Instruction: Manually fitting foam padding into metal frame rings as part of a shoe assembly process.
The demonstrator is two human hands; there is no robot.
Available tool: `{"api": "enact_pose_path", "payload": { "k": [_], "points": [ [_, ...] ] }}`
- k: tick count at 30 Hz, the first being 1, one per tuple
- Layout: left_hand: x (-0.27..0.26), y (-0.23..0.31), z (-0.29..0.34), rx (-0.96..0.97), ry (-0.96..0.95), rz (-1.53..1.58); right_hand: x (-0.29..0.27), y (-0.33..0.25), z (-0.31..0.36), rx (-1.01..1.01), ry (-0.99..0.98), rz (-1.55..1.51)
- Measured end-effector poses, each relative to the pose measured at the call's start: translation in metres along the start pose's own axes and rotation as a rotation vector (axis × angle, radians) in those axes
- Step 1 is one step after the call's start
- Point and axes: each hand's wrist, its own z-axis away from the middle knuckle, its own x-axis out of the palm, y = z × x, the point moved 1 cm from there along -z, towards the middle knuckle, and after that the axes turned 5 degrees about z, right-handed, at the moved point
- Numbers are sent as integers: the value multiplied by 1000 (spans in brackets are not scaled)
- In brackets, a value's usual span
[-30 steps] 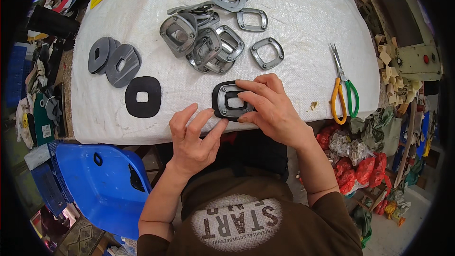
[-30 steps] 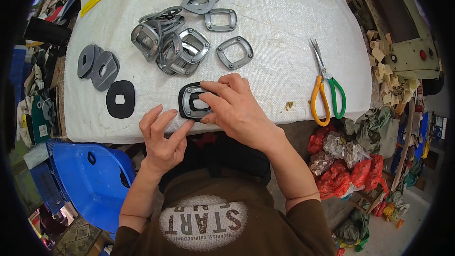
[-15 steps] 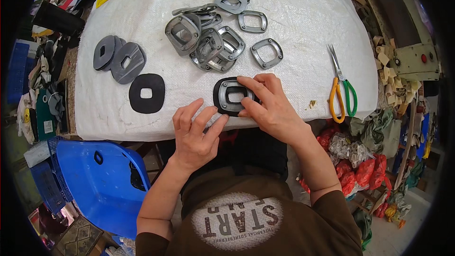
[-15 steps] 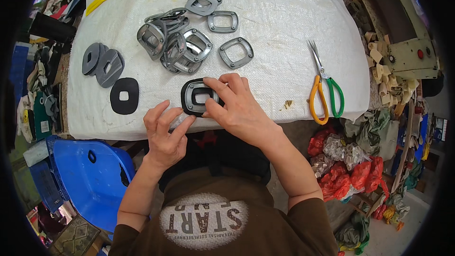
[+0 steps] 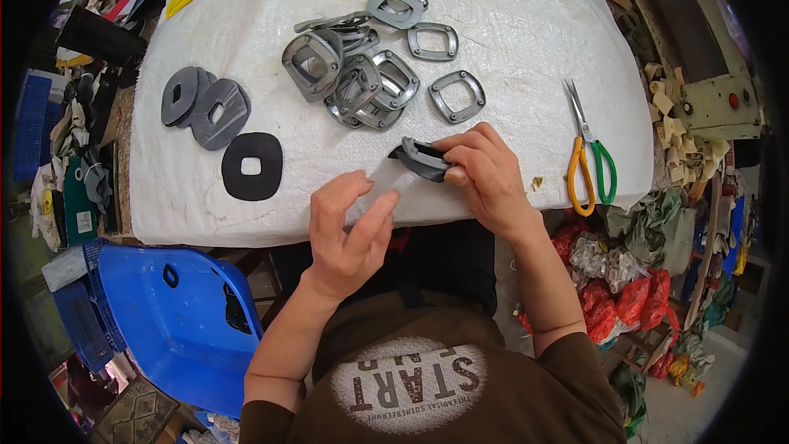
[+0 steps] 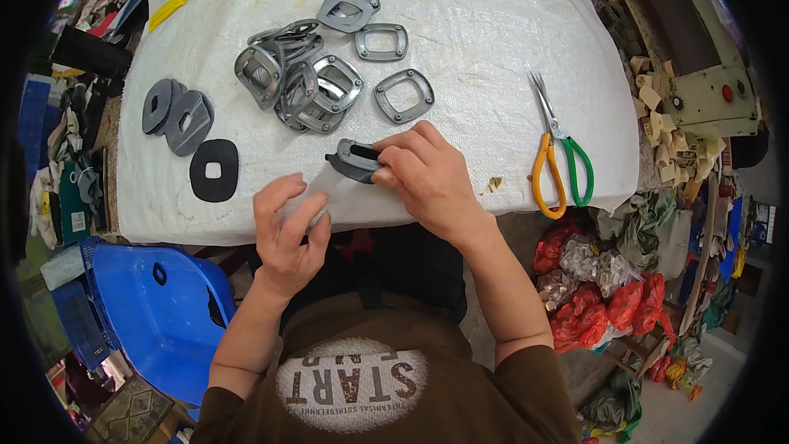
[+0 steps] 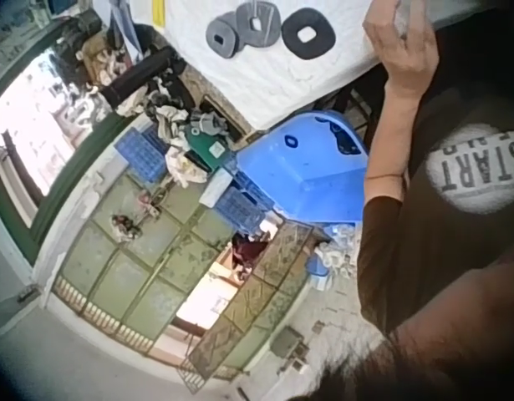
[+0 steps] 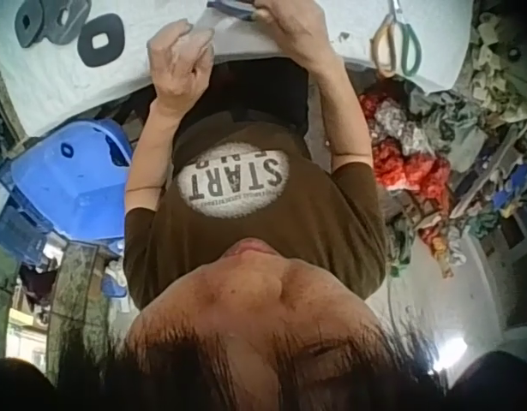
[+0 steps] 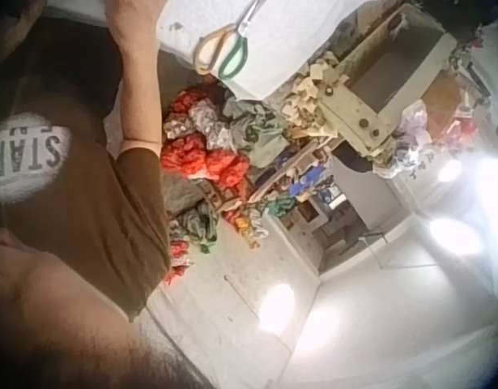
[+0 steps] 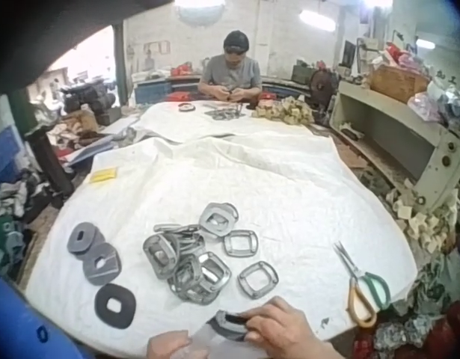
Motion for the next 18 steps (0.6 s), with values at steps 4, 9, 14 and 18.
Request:
{"api": "enact_pose_path", "payload": {
  "k": [4, 9, 14, 18],
  "points": [
    [11, -5, -26, 160, 11, -129, -1, 2, 2, -22, -28, 34],
    [17, -8, -37, 271, -34, -94, -10, -7, -1, 10, -150, 46],
    [10, -2, -34, 227, -130, -86, -7, -12, -4, 42, -135, 122],
    [5, -1, -5, 193, -221, -61, -6, 9, 5, 315, -74, 136]
  ]
}}
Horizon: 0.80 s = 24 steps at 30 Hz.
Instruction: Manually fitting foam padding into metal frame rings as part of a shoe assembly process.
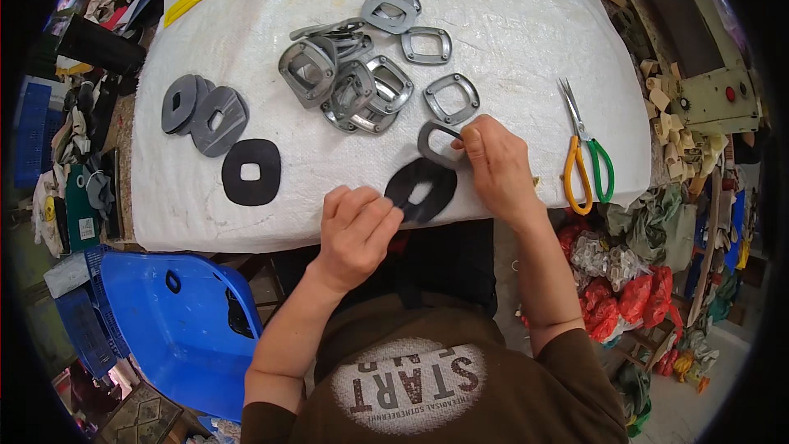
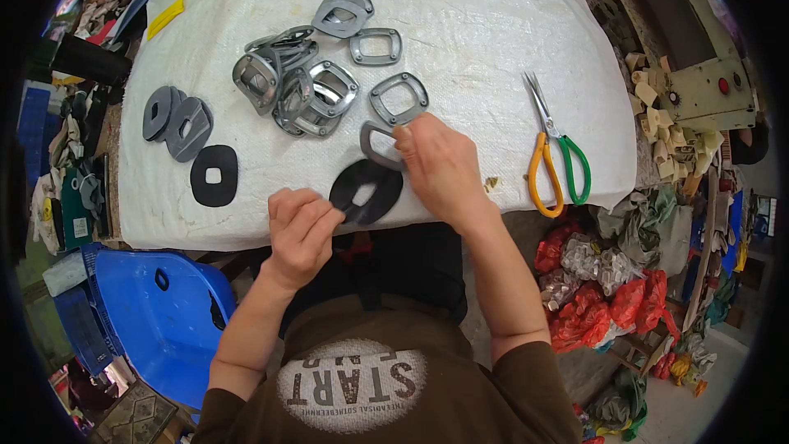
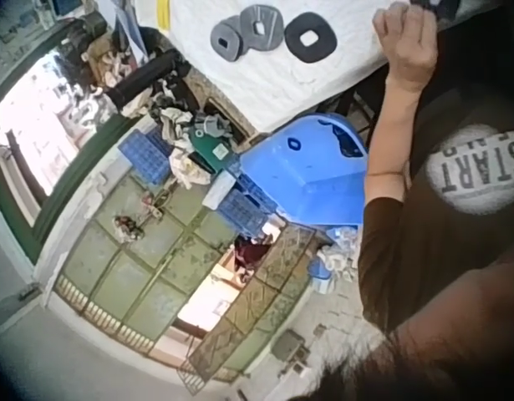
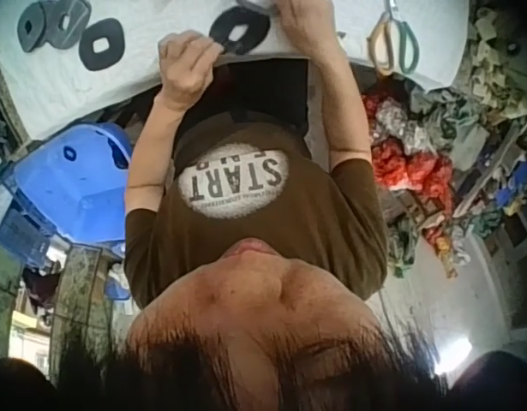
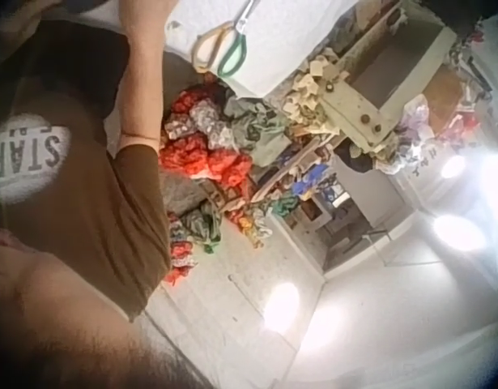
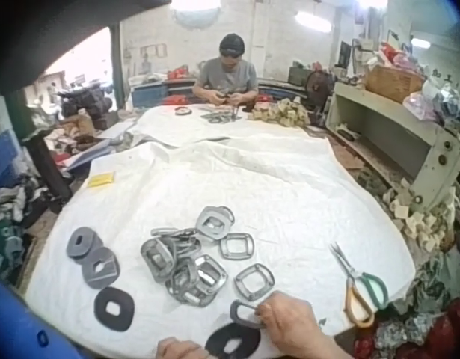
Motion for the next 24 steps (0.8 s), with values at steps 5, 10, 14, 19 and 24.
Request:
{"api": "enact_pose_path", "payload": {
  "k": [5, 10, 14, 19, 24],
  "points": [
    [-2, -1, 1, -44, 7, -53, 0, 4, -5, 131, 34, -356],
    [-6, -5, 5, -26, -66, 64, -14, 22, -9, 742, 262, -1316],
    [-4, -3, 5, -88, -106, -6, -23, 22, -5, 682, 348, -1391],
    [-3, 10, 6, -165, -122, -83, -19, 9, 4, 539, 229, -1385],
    [-5, 14, 10, -209, -167, -81, -9, 0, 18, 326, 57, -1102]
  ]
}}
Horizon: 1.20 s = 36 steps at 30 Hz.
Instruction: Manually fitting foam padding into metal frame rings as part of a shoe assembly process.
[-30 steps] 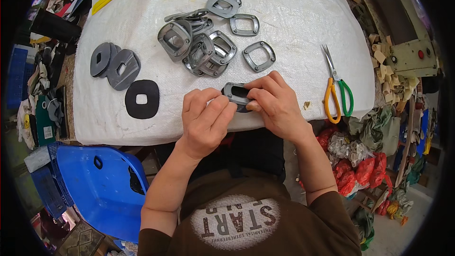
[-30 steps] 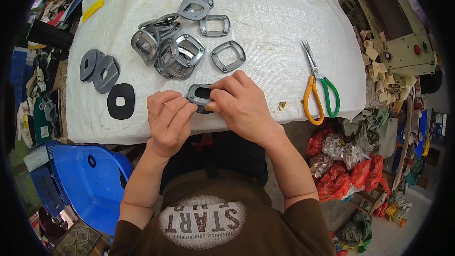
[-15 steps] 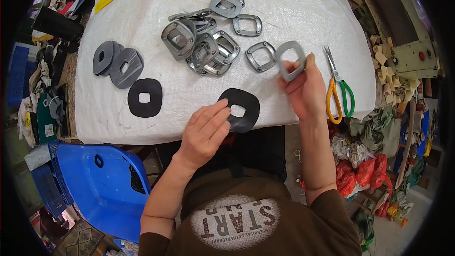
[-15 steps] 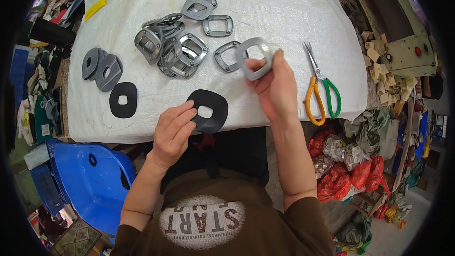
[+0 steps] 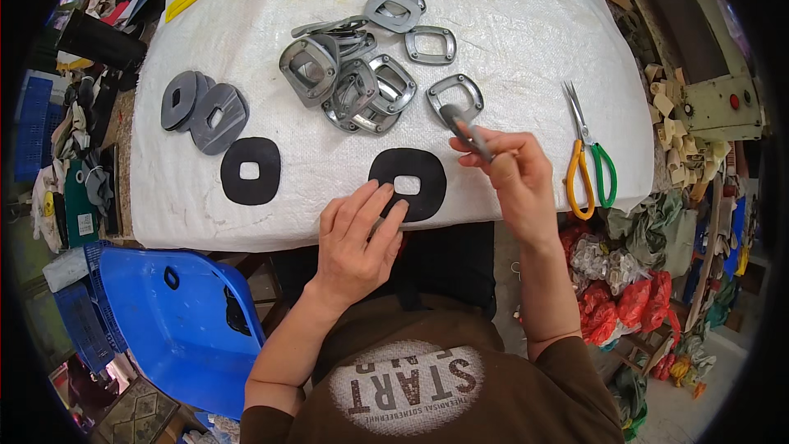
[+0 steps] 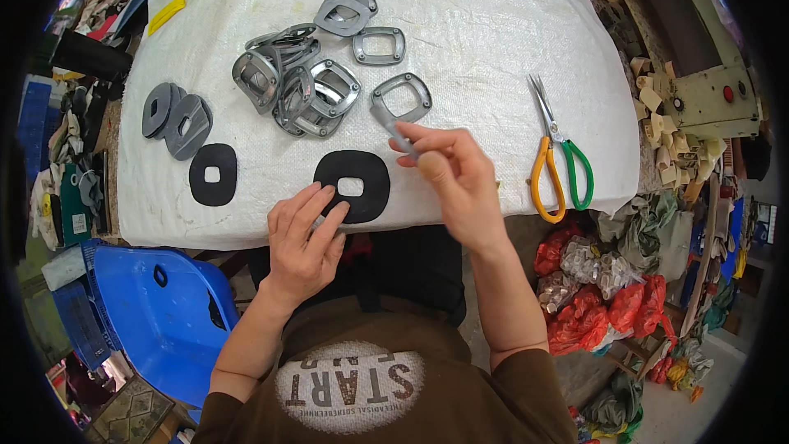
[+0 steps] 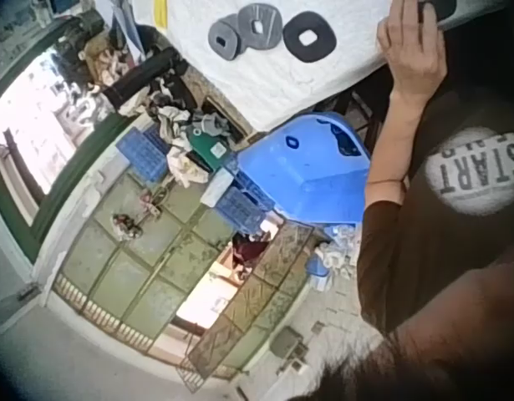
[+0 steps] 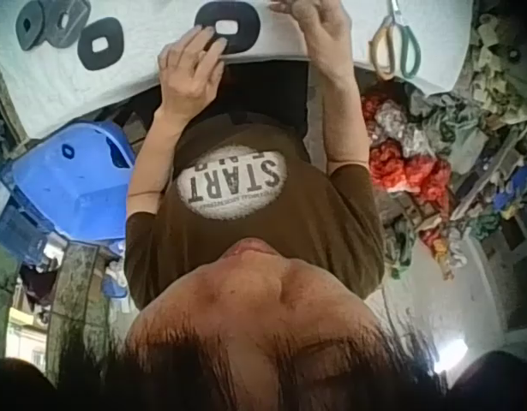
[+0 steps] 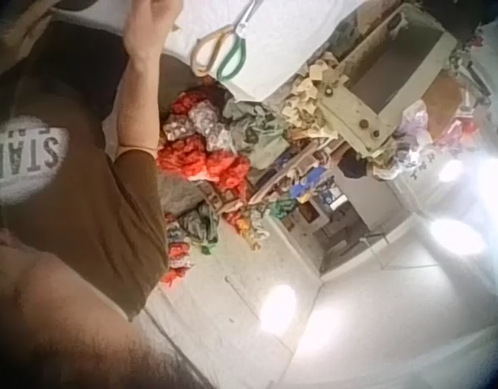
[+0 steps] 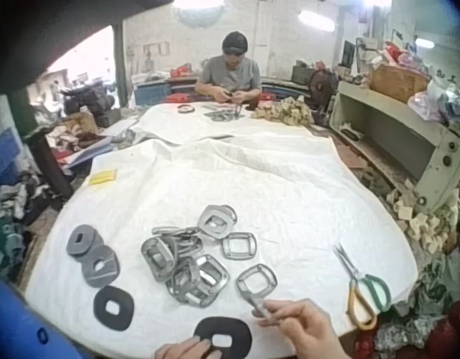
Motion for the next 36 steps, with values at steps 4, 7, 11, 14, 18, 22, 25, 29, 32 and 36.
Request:
{"api": "enact_pose_path", "payload": {
  "k": [4, 7, 11, 14, 18, 22, 25, 29, 32, 36],
  "points": [
    [-11, -7, 0, -5, 74, 31, 15, -1, 6, -128, -17, 142],
    [-20, -10, -7, -20, 30, -29, 17, 1, 11, -169, 8, 229],
    [-11, -13, 0, -29, 11, -47, 24, 4, 11, -359, -149, 613],
    [-9, -12, 2, -47, 60, -45, 28, 6, 6, -526, -202, 674],
    [-7, -15, 2, -77, 132, -2, 28, 7, 4, -519, -224, 764],
    [-7, -16, 0, -57, 103, -39, 32, 8, -1, -534, -258, 755],
    [-7, -15, -2, -115, 139, 21, 31, 9, -2, -536, -266, 747],
    [-5, -16, -1, -113, 156, 32, 32, 9, -3, -527, -246, 732],
    [-5, -16, -1, -113, 135, 24, 32, 8, -5, -510, -237, 739],
    [-5, -16, -2, -106, 106, -13, 32, 9, -6, -500, -246, 754]
  ]
}}
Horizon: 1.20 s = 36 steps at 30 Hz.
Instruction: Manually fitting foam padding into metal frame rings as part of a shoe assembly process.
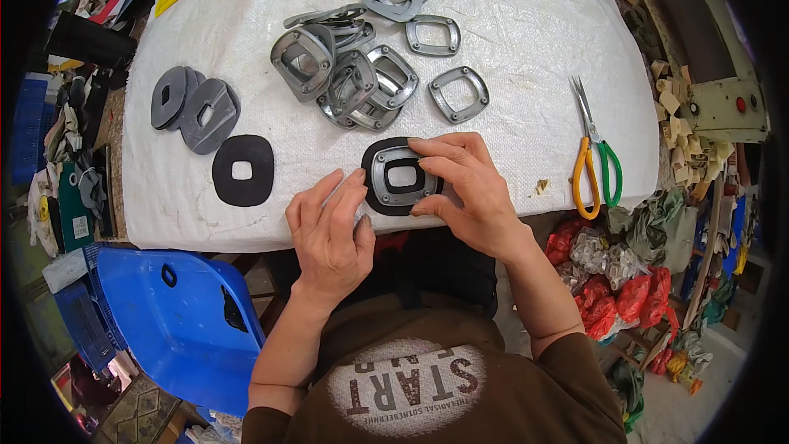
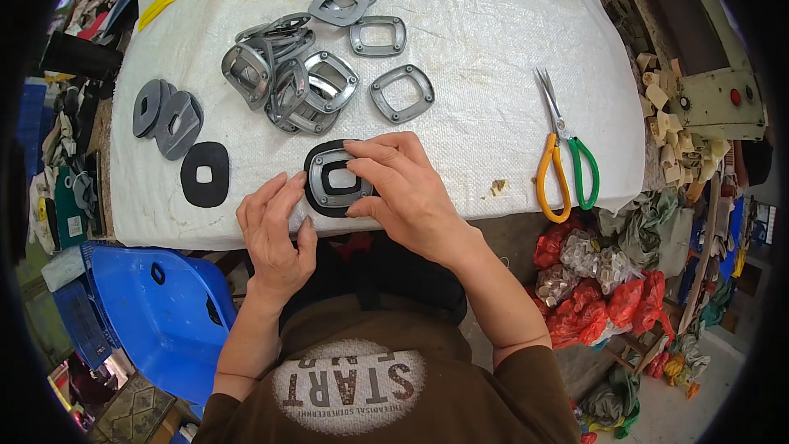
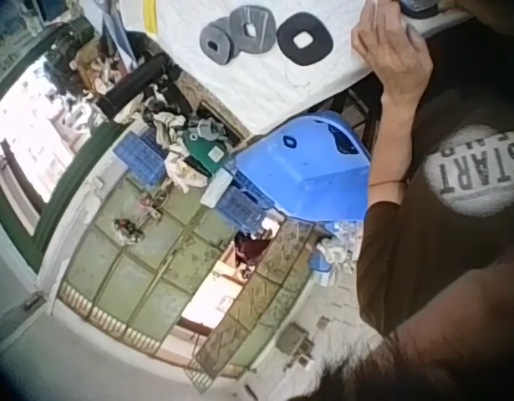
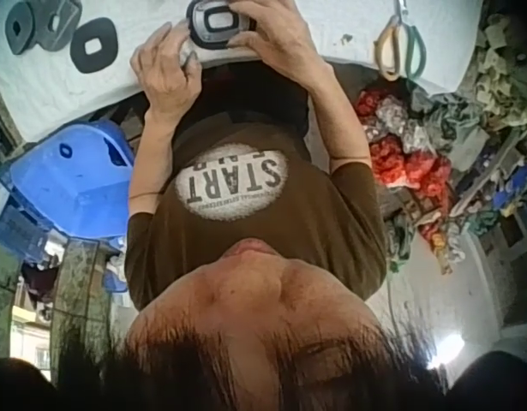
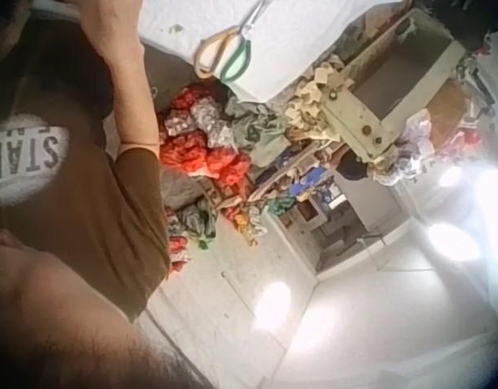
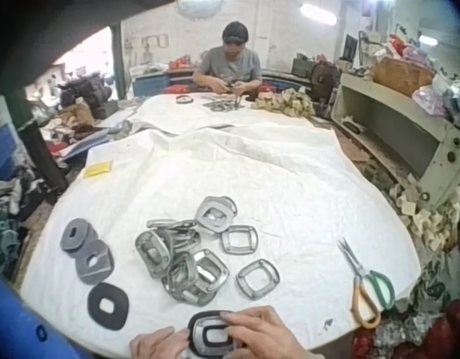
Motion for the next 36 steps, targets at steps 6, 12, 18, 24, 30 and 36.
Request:
{"api": "enact_pose_path", "payload": {
  "k": [6, 12, 18, 24, 30, 36],
  "points": [
    [0, -1, 1, 3, -2, 16, 1, 0, -1, -1, -24, 23],
    [0, -1, 0, 3, -9, 22, 1, 1, -1, 16, -30, 24],
    [0, -2, 1, 8, -9, 19, 1, 1, -1, 9, -26, 26],
    [-1, 0, -1, -19, 10, 25, 2, 2, 0, 14, -38, 39],
    [0, -1, 1, -13, -3, 8, 2, 2, -1, 3, -42, 48],
    [0, -1, 1, -6, -6, -10, 2, 1, -1, 5, -49, 64]
  ]
}}
